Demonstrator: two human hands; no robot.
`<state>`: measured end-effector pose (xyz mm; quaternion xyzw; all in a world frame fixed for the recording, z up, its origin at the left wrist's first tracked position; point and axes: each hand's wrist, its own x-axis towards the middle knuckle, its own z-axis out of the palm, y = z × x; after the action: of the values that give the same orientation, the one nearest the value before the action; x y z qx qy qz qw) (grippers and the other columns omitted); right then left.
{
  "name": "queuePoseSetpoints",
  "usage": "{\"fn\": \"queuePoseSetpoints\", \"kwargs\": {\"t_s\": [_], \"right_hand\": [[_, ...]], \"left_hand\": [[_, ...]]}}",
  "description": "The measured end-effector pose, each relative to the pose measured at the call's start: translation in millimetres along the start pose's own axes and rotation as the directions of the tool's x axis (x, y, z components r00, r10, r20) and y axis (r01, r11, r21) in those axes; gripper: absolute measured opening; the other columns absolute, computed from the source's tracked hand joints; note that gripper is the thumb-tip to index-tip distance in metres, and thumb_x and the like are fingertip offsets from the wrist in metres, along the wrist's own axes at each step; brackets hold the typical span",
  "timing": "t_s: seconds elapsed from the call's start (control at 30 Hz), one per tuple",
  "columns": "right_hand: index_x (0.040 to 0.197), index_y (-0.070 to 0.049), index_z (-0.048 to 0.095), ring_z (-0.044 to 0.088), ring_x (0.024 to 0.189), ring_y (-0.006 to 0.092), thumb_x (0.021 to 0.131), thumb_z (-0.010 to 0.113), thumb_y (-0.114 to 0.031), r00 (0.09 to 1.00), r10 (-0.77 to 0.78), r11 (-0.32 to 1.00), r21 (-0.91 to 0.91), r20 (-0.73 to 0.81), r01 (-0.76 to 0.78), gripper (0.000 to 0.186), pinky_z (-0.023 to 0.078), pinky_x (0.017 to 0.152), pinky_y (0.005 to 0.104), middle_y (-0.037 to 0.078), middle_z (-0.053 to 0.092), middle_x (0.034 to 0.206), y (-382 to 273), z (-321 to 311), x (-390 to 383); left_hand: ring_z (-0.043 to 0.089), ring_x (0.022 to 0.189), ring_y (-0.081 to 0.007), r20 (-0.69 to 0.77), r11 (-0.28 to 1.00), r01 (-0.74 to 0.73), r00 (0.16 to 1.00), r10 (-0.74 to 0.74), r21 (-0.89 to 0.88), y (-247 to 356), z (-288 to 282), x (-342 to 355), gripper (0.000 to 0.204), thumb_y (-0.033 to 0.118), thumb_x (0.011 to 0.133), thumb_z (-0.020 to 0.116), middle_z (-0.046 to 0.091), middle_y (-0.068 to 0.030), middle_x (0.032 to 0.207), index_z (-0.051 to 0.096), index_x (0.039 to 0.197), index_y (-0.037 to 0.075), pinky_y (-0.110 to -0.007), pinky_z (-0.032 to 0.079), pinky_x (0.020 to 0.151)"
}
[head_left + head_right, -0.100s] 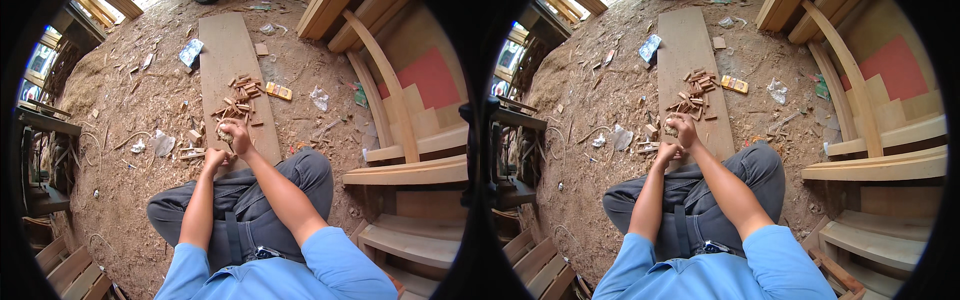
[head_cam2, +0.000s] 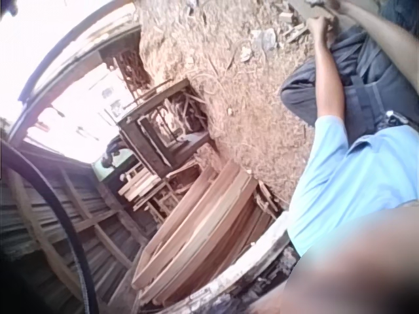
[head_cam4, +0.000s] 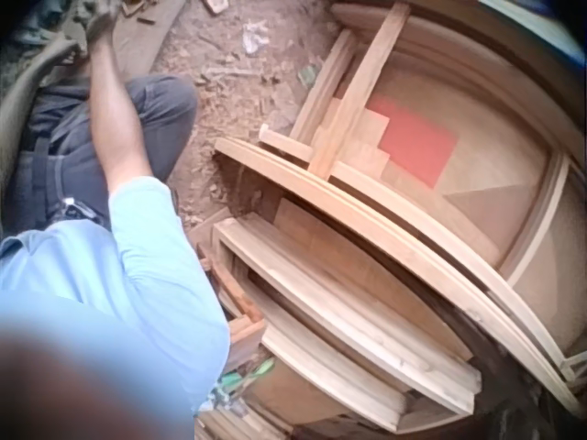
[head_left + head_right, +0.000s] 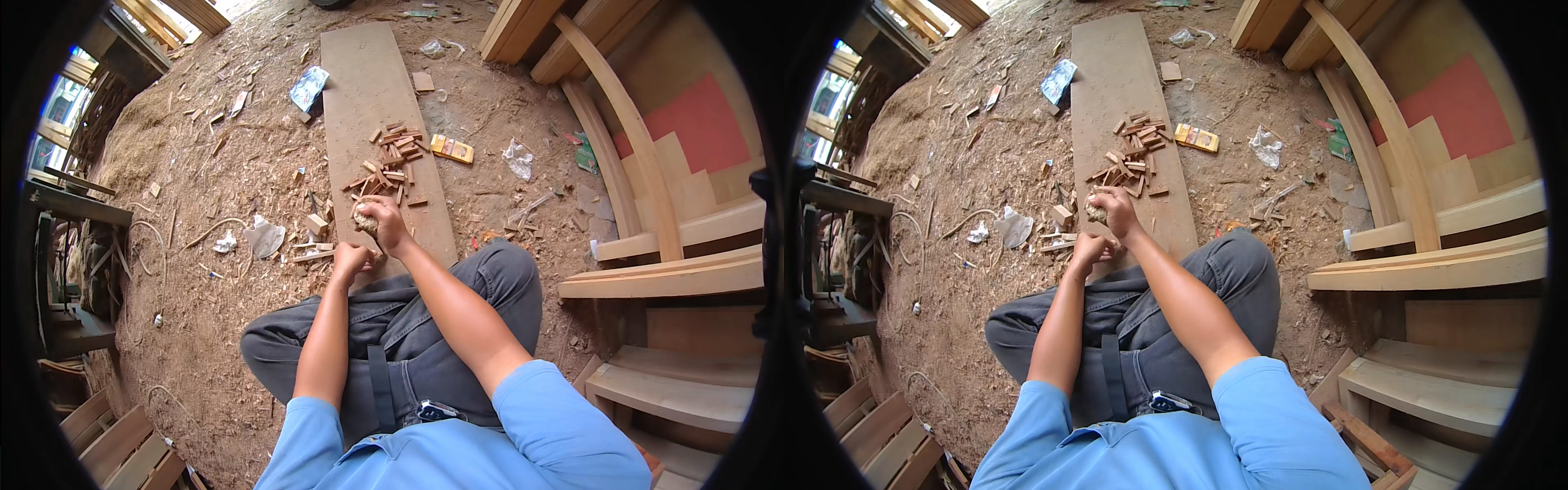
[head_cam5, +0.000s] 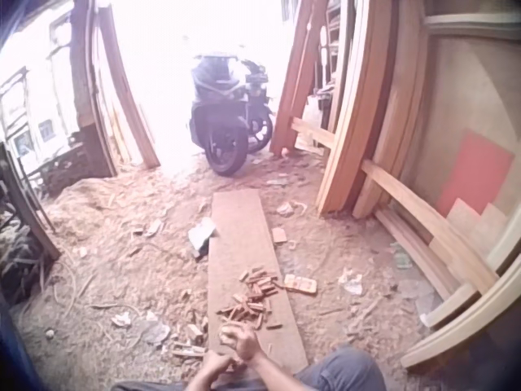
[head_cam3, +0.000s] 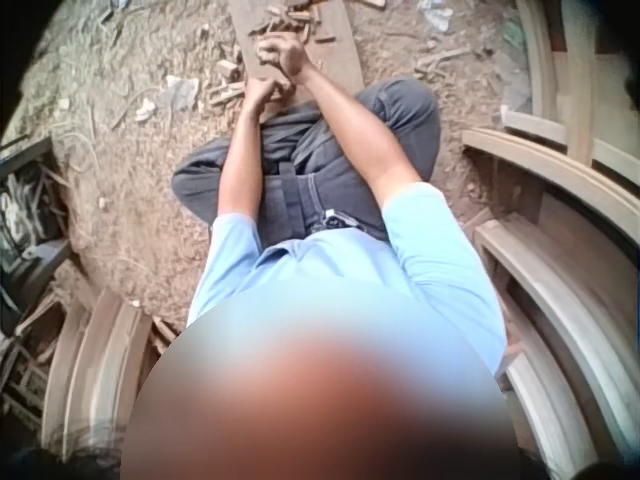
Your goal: The person sits on the floor and uses a small knife to shave and shape small wooden pieces. They repeatedly pick up pieces, pare them, and place them back on a board.
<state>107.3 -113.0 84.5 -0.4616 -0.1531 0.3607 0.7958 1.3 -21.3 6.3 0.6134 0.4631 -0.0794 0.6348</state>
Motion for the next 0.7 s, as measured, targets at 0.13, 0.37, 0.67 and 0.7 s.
{"fn": "queuePoseSetpoints", "kwargs": {"t_s": [0.13, 0.37, 0.67, 0.7], "right_hand": [[0.080, 0.002, 0.067, 0.059, 0.071, 0.0100, 0.081, 0.055, -0.012, 1.000, -0.011, 1.000, 0.016, 0.020, 0.010, 0.019, 0.047, 0.070, 0.0230, 0.004, 0.067, 0.078, 6, -2, 3], [0.089, 0.001, 0.068, 0.061, 0.078, 0.0160, 0.083, 0.055, -0.015, 0.959, -0.216, 0.949, -0.269, -0.185, 0.163, 0.022, 0.049, 0.075, 0.0287, 0.007, 0.067, 0.085, 26, -14, 6], [0.092, 0.001, 0.067, 0.060, 0.070, 0.0154, 0.087, 0.055, -0.013, 0.972, -0.061, 0.965, -0.261, -0.227, 0.000, 0.019, 0.048, 0.064, 0.0272, 0.008, 0.065, 0.083, 21, -28, 8], [0.092, 0.002, 0.066, 0.059, 0.069, 0.0143, 0.088, 0.054, -0.015, 0.989, -0.046, 0.971, -0.238, -0.143, 0.011, 0.021, 0.047, 0.061, 0.0270, 0.007, 0.064, 0.083, 17, -26, 3]], "left_hand": [[0.065, 0.059, -0.0181, 0.012, 0.999, -0.028, 1.000, 0.028, -0.036, 2, -1, 1, 0.012, -0.002, 0.077, 0.060, 0.067, -0.0129, 0.070, 0.070, 0.080, -0.008, -0.027, 0.053, 0.050], [0.062, 0.050, -0.0177, -0.123, 0.996, -0.026, 0.992, 0.037, 0.087, -9, -5, 8, 0.015, 0.009, 0.074, 0.068, 0.065, -0.0114, 0.061, 0.071, 0.073, -0.005, -0.032, 0.052, 0.049], [0.070, 0.095, -0.0309, -0.520, 0.834, -0.264, 0.680, 0.517, 0.484, 244, -53, -28, 0.025, 0.014, 0.071, 0.076, 0.070, -0.0214, 0.097, 0.071, 0.092, 0.002, -0.039, 0.057, 0.080], [0.070, 0.097, -0.0265, -0.486, 0.739, -0.214, 0.632, 0.603, 0.639, 288, -52, -31, 0.026, 0.016, 0.072, 0.078, 0.071, -0.0170, 0.101, 0.072, 0.094, 0.005, -0.035, 0.057, 0.082]]}}
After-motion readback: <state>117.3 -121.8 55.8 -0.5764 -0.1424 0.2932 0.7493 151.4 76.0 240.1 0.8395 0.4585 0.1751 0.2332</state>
